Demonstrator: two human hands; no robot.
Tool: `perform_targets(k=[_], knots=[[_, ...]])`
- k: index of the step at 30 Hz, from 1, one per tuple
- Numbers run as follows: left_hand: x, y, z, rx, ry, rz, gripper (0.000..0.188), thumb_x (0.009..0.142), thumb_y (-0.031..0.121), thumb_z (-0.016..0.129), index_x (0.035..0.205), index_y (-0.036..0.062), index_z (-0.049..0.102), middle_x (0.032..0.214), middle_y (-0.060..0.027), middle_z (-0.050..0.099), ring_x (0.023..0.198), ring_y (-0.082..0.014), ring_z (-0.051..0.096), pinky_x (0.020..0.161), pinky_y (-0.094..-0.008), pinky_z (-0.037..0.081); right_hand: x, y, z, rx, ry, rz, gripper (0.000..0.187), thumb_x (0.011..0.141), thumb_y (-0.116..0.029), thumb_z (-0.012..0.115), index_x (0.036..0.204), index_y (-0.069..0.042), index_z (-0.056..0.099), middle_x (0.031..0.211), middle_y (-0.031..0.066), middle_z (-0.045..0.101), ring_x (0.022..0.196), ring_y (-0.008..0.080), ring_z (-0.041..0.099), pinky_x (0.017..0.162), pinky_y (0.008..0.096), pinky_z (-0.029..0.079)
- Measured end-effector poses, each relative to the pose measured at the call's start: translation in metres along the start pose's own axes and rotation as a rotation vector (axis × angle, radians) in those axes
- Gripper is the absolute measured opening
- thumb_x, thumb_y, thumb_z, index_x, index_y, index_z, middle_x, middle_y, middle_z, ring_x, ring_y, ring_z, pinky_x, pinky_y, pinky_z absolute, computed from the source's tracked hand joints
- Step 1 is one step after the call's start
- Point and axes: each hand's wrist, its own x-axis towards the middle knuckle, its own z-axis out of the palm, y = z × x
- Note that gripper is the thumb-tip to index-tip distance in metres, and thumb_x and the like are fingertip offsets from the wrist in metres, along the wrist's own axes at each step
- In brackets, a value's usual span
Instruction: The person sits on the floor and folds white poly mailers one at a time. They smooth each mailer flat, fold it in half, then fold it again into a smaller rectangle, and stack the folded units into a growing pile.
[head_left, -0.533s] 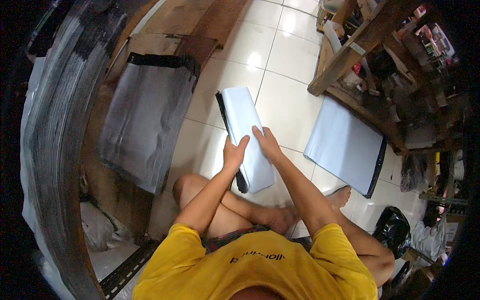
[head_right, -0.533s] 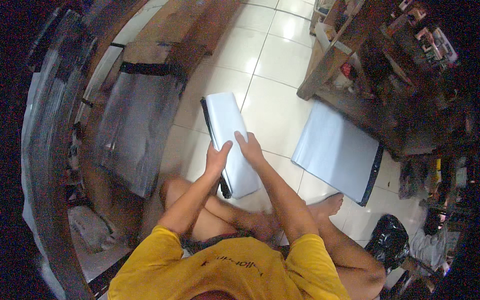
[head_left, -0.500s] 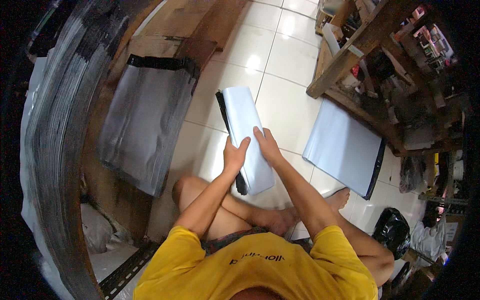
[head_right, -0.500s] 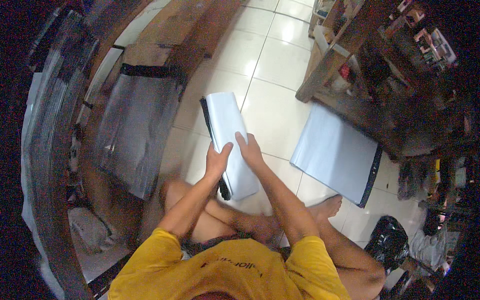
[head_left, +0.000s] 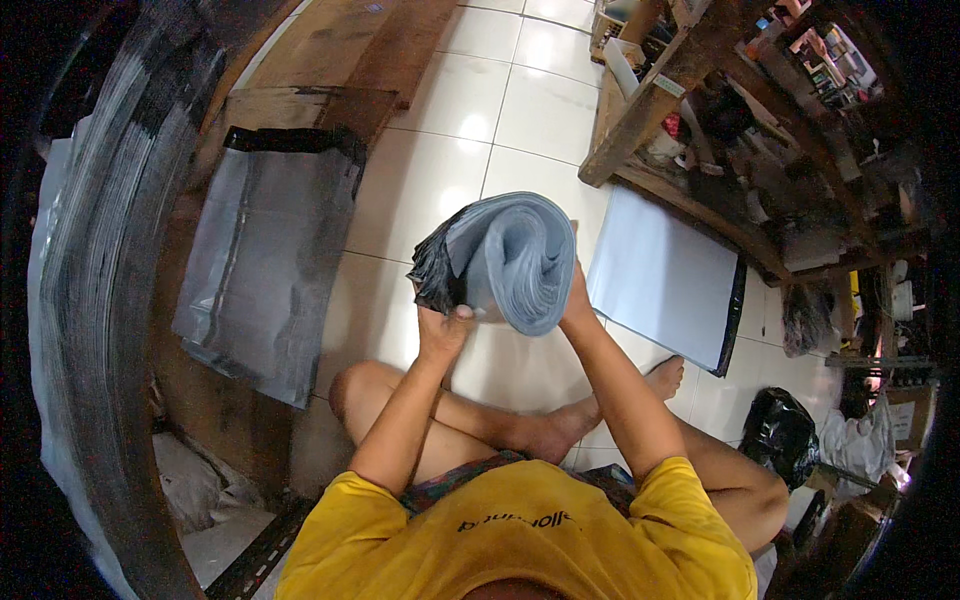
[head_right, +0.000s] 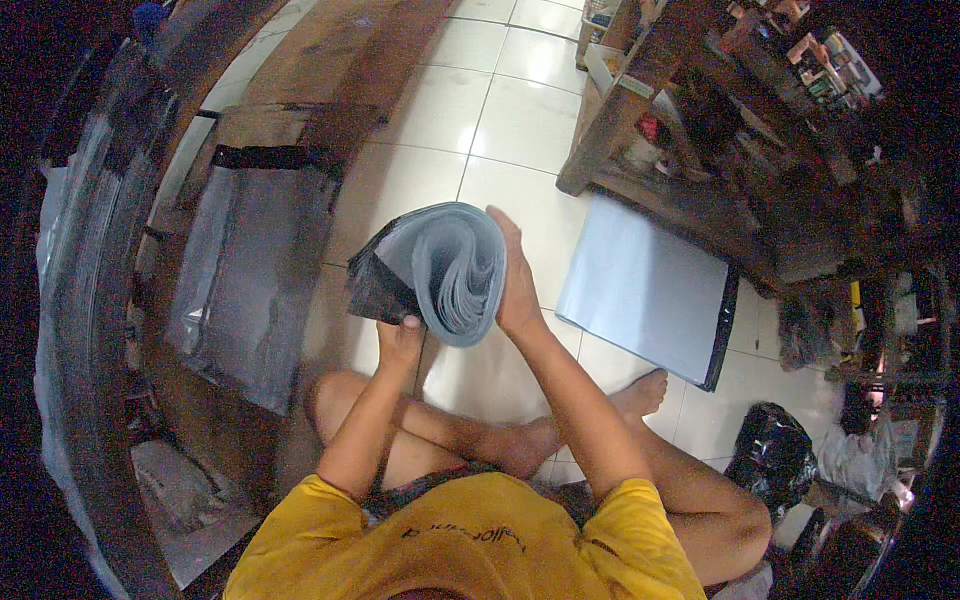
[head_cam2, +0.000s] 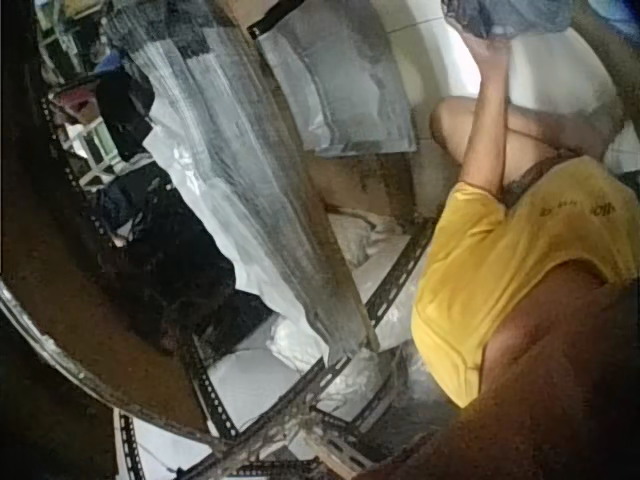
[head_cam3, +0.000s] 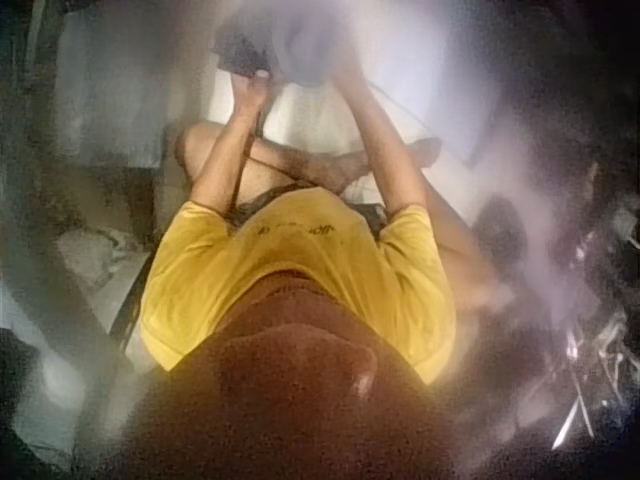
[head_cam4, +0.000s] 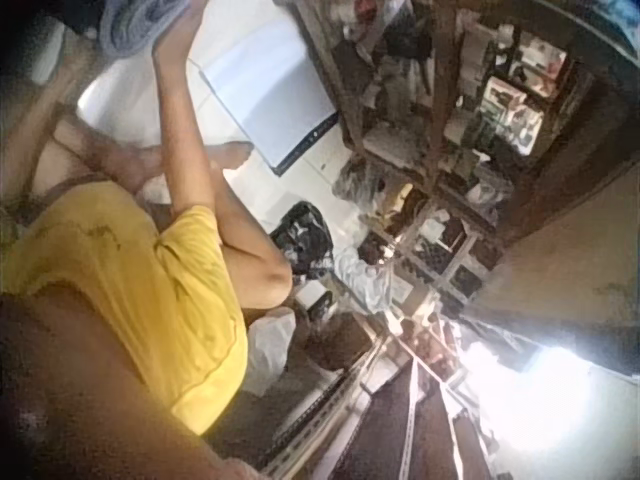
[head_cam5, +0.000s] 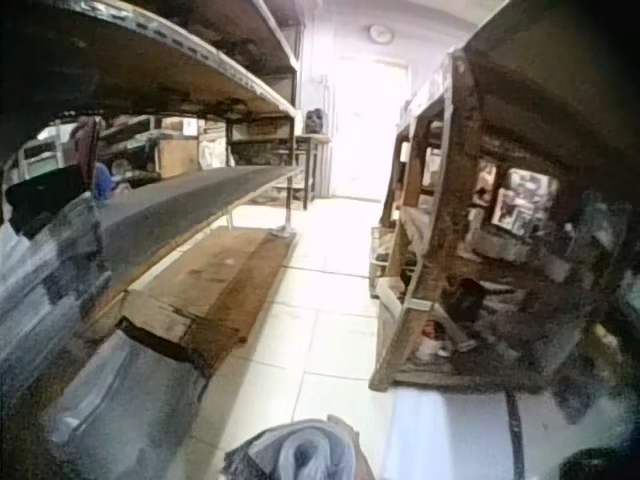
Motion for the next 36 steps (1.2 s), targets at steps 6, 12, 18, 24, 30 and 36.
perform_targets(k=[6, 12, 18, 24, 30, 36], knots=[[0.018, -0.004, 0.000, -0.106, 0.031, 0.038, 0.129, 0.061, 0.076, 0.083, 0.148, -0.0005, 0.027, 0.142, -0.0171, 0.044, 0.129, -0.0304, 0.047, 0.111, -0.0451, 0.037, 0.017, -0.121, 0.014, -0.109, -0.025, -0.167, 0.064, 0.106, -0.043, 0.043, 0.152, 0.000, 0.034, 0.141, 0.0274, 0.050, 0.129, 0.0350, 0.053, 0.111, 0.0398, 0.038], [0.016, 0.008, -0.012, 0.115, 0.003, 0.036, 0.129, 0.056, 0.050, 0.097, 0.149, -0.0003, 0.024, 0.139, -0.0188, 0.048, 0.128, -0.0324, 0.049, 0.109, -0.0437, 0.040, 0.056, -0.170, 0.027, -0.737, -0.233, -0.244, 0.067, 0.101, -0.049, 0.051, 0.140, 0.004, 0.048, 0.131, 0.0317, 0.055, 0.115, 0.0469, 0.059, 0.103, 0.0464, 0.045], [0.014, 0.002, -0.010, 0.180, 0.021, -0.079, 0.124, 0.054, 0.028, 0.099, 0.148, 0.0026, 0.022, 0.139, -0.0195, 0.046, 0.128, -0.0343, 0.049, 0.108, -0.0448, 0.041, 0.058, -0.176, 0.054, -1.166, -0.240, -0.606, 0.085, 0.092, -0.069, 0.051, 0.147, -0.004, 0.046, 0.142, 0.0294, 0.049, 0.132, 0.0499, 0.047, 0.110, 0.0710, 0.028], [-0.001, -0.005, -0.010, 0.234, -0.079, -0.107, 0.109, 0.063, 0.034, 0.097, 0.144, 0.0011, 0.032, 0.141, -0.0224, 0.050, 0.128, -0.0382, 0.052, 0.105, -0.0487, 0.043, 0.048, -0.177, 0.069, -1.172, -0.314, -0.659, 0.088, 0.091, -0.072, 0.049, 0.150, -0.007, 0.044, 0.144, 0.0309, 0.047, 0.134, 0.0525, 0.044, 0.111, 0.0721, 0.025], [0.018, 0.008, -0.009, 0.134, -0.246, -0.071, 0.076, 0.065, 0.032, 0.096, 0.124, 0.0018, 0.058, 0.129, -0.0147, 0.060, 0.126, -0.0318, 0.055, 0.104, -0.0454, 0.044, 0.043, -0.182, 0.072, -1.130, -0.374, -0.651, 0.092, 0.090, -0.077, 0.044, 0.158, -0.015, 0.032, 0.153, 0.0291, 0.038, 0.144, 0.0504, 0.033, 0.116, 0.0696, 0.018], [0.006, -0.026, -0.002, 0.223, -0.048, -0.021, 0.110, 0.058, 0.033, 0.098, 0.145, 0.0039, 0.037, 0.137, -0.0168, 0.051, 0.129, -0.0354, 0.051, 0.108, -0.0449, 0.042, 0.052, -0.173, 0.046, -1.159, -0.361, -0.612, 0.092, 0.089, -0.075, 0.050, 0.157, -0.015, 0.034, 0.153, 0.0298, 0.039, 0.142, 0.0525, 0.035, 0.113, 0.0728, 0.021]])
